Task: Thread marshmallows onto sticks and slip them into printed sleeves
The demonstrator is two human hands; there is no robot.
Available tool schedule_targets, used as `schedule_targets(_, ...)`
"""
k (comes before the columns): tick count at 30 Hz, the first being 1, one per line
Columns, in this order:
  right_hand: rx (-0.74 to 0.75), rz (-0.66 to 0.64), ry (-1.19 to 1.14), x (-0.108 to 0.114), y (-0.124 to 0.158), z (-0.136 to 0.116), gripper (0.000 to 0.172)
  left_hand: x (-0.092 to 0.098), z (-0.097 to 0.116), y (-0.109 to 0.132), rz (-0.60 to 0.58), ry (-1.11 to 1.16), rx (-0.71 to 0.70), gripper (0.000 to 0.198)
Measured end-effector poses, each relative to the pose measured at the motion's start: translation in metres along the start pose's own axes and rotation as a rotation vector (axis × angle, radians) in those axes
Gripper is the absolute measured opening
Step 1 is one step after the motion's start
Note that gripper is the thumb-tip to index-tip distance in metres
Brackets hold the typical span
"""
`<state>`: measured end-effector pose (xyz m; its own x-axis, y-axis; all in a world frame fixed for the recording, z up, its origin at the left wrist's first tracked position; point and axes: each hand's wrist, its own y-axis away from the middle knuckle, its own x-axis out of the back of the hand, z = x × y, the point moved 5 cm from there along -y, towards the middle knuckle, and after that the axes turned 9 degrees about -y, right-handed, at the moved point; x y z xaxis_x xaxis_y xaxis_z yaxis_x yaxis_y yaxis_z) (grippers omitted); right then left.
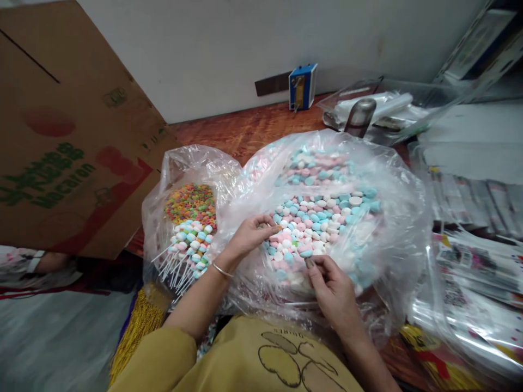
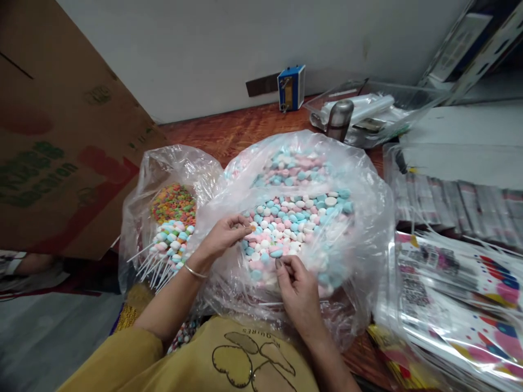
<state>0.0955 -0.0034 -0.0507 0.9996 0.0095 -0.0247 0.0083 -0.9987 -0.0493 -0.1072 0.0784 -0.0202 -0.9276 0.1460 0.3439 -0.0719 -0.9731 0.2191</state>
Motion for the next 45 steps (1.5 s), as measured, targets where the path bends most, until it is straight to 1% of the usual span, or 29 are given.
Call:
schedule_targets(2,0.004,-0.007,0.006,-0.003,0.001,-0.002,0.027,-0.004,-0.002,0.009,-0.064,0.23,0.055,0.043)
schedule_targets(4,0.002,-0.022,0.015,-0.007,0.002,-0.002,0.028,-0.006,-0.002,0.017,-0.102,0.364,0.085,0.05)
schedule_targets(8,-0.005,-0.04,0.038,-0.013,0.006,-0.001,0.03,-0.008,-0.004,0.03,-0.129,0.514,0.121,0.052)
schedule_targets(11,-0.01,-0.051,0.046,-0.017,0.01,-0.005,0.03,-0.008,-0.003,0.037,-0.149,0.555,0.112,0.051)
schedule_targets(13,-0.005,-0.064,0.044,-0.02,0.013,-0.011,0.029,-0.008,-0.003,0.041,-0.138,0.555,0.097,0.051)
schedule_targets(17,0.008,-0.121,0.044,-0.028,0.02,-0.021,0.026,-0.008,-0.004,0.055,-0.065,0.519,0.073,0.048)
schedule_targets(19,0.018,-0.143,0.058,-0.031,0.023,-0.022,0.025,-0.002,-0.003,0.065,-0.007,0.48,0.047,0.045)
schedule_targets(20,0.021,-0.145,0.068,-0.032,0.024,-0.021,0.025,0.005,-0.002,0.069,0.05,0.452,0.018,0.043)
schedule_targets(21,0.021,-0.142,0.081,-0.032,0.024,-0.02,0.025,0.017,-0.001,0.073,0.137,0.416,-0.024,0.041)
schedule_targets(22,0.019,-0.137,0.096,-0.032,0.025,-0.018,0.025,0.032,0.002,0.076,0.254,0.37,-0.078,0.039)
schedule_targets(25,0.02,-0.124,0.134,-0.031,0.025,-0.013,0.027,0.092,0.005,0.079,0.693,0.236,-0.221,0.033)
schedule_targets(26,0.021,-0.129,0.142,-0.031,0.024,-0.012,0.027,0.111,0.003,0.077,0.809,0.233,-0.229,0.031)
schedule_targets(27,0.024,-0.136,0.149,-0.031,0.024,-0.011,0.028,0.127,-0.001,0.074,0.893,0.28,-0.222,0.032)
schedule_targets(28,0.026,-0.144,0.155,-0.032,0.024,-0.01,0.028,0.139,-0.008,0.069,0.919,0.388,-0.186,0.033)
schedule_targets(29,0.029,-0.149,0.161,-0.032,0.024,-0.009,0.028,0.145,-0.014,0.064,0.898,0.536,-0.134,0.031)
schedule_targets(30,0.032,-0.15,0.166,-0.032,0.024,-0.009,0.028,0.145,-0.019,0.06,0.842,0.696,-0.093,0.03)
schedule_targets(31,0.035,-0.148,0.165,-0.032,0.025,-0.01,0.028,0.139,-0.021,0.058,0.763,0.85,-0.068,0.028)
schedule_targets(32,0.033,-0.144,0.158,-0.032,0.026,-0.011,0.028,0.129,-0.02,0.058,0.674,0.989,-0.054,0.026)
schedule_targets(33,0.027,-0.133,0.137,-0.032,0.027,-0.012,0.028,0.114,-0.018,0.061,0.578,1.108,-0.043,0.025)
schedule_targets(35,0.01,-0.093,0.059,-0.032,0.03,-0.016,0.025,0.074,-0.008,0.07,0.355,1.279,0.019,0.026)
schedule_targets(37,0.022,-0.018,-0.047,-0.03,0.034,-0.02,0.02,0.032,0.0,0.079,0.185,1.388,0.146,0.033)
schedule_targets(39,0.063,0.055,-0.135,-0.026,0.039,-0.024,0.016,0.0,0.006,0.082,0.084,1.447,0.245,0.04)
schedule_targets(40,0.075,0.081,-0.159,-0.024,0.041,-0.024,0.017,-0.011,0.007,0.081,0.056,1.463,0.268,0.043)
schedule_targets(42,0.058,0.118,-0.179,-0.019,0.043,-0.022,0.02,-0.026,0.007,0.076,0.022,1.473,0.276,0.047)
schedule_targets(45,-0.031,0.147,-0.103,-0.011,0.045,-0.017,0.025,-0.04,0.004,0.066,-0.031,1.466,0.274,0.049)
